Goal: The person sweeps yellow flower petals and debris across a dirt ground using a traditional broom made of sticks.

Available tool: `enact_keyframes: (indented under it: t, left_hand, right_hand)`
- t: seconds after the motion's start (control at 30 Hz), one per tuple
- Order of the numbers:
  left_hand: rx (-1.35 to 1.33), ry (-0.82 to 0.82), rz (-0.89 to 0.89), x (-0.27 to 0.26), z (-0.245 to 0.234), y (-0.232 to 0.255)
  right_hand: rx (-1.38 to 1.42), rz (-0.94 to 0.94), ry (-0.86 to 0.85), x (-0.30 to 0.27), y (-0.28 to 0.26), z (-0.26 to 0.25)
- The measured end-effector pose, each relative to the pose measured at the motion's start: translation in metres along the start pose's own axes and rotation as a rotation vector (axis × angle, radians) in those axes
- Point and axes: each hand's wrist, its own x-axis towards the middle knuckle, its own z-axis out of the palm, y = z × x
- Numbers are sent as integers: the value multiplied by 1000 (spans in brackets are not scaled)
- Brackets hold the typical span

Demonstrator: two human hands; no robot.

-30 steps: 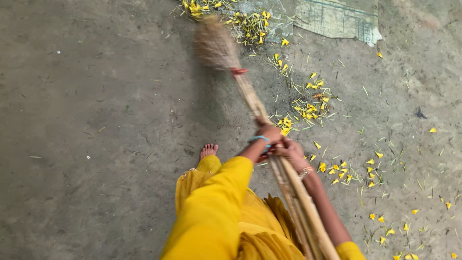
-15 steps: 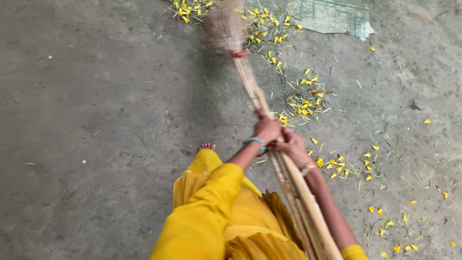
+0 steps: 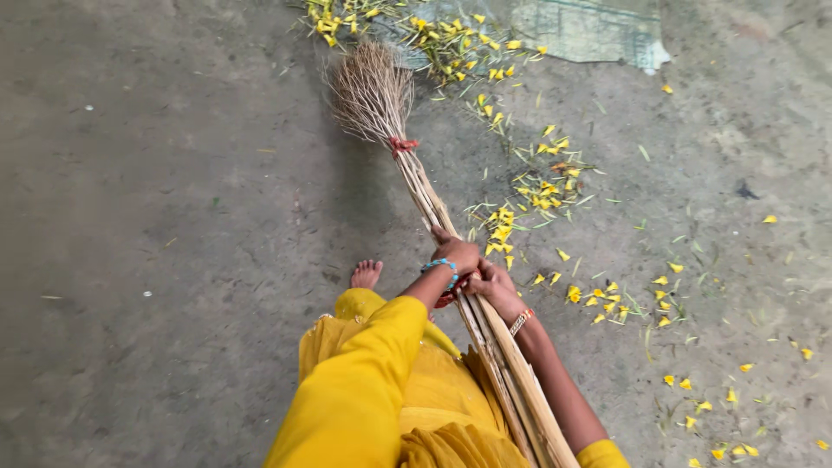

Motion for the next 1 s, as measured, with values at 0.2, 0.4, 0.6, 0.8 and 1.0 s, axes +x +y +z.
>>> enact_keyframes:
  t: [0.2, 0.4, 0.6, 0.8, 1.0]
  left_hand:
    - [-53, 7, 58, 3, 50, 62]
    - [-356, 145, 28, -70, -11, 96]
    - [-453, 303, 9, -79, -81, 74]
    - [-449, 434, -1, -39, -148, -28]
    - [-556, 521, -265, -23, -164, -118]
  right_hand:
    - [38, -58, 125, -33, -3, -53]
    - [-6, -95, 141, -35, -71, -27]
    - [-105, -116, -23, -3, -121, 39]
    - [-81, -61, -304, 65, -119, 112]
    - [-224, -91, -482, 115, -47, 158]
